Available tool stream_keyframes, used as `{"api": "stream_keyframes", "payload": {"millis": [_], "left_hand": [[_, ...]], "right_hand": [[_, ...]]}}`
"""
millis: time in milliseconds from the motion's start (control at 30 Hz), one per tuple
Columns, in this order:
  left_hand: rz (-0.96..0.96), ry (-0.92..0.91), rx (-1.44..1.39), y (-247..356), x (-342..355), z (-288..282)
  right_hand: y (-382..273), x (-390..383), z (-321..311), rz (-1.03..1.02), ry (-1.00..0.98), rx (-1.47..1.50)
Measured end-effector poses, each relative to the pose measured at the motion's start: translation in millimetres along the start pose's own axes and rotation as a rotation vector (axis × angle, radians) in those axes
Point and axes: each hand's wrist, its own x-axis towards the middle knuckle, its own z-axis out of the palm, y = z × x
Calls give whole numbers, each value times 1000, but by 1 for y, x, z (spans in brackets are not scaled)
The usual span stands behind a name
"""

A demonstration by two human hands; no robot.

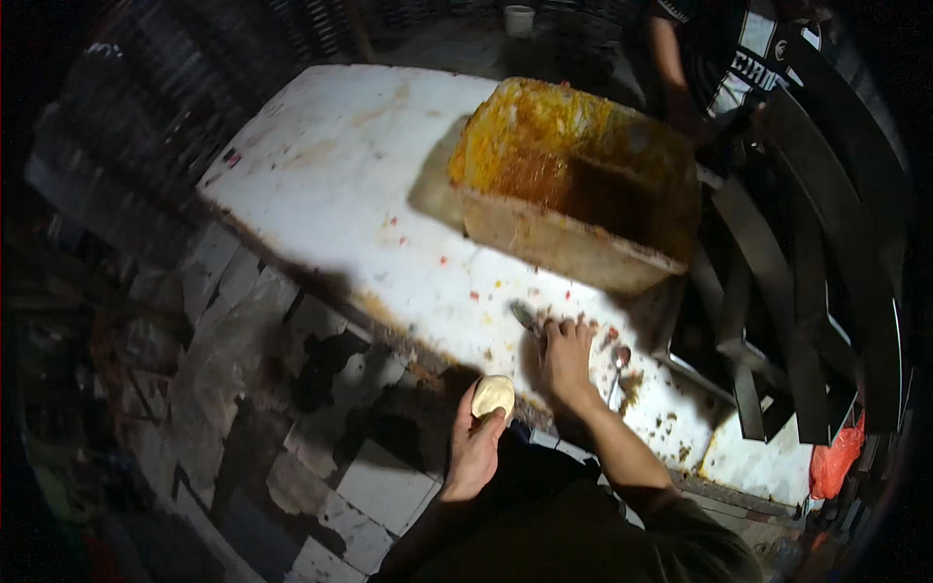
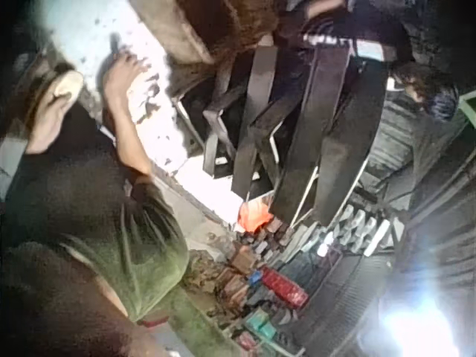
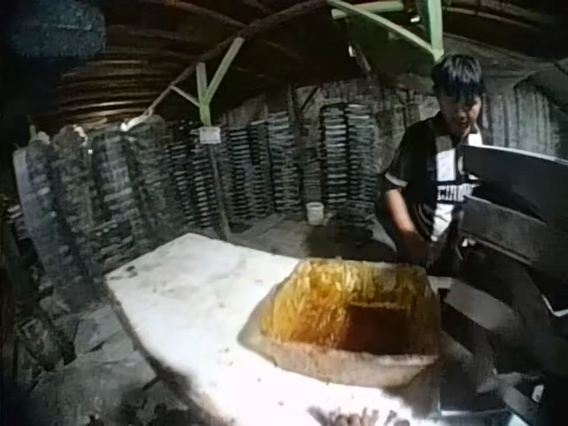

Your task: The person prepares filled buns by hand by flattening dough, using a spoon to add yellow filling from a container, and pinching the dough closed. The person then places the shaped buns onto metal trays alongside others.

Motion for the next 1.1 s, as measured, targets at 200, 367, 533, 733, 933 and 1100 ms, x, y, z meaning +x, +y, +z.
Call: {"api": "stream_keyframes", "payload": {"millis": [200,367,533,733,933,1100], "left_hand": [[-405,-460,450,71,99,22],[-608,-1207,-41,168,170,41],[-881,-966,268,225,233,32],[-888,-812,-131,247,263,17],[-626,-898,-196,206,255,20],[-521,-743,-317,187,207,53]], "right_hand": [[-56,79,-96,-288,198,370],[-26,237,-99,-89,12,-272],[22,344,-49,-52,-239,-564],[-1,284,-56,-35,-641,-324],[-35,250,-141,-231,-559,203],[-65,180,-182,16,-197,388]]}}
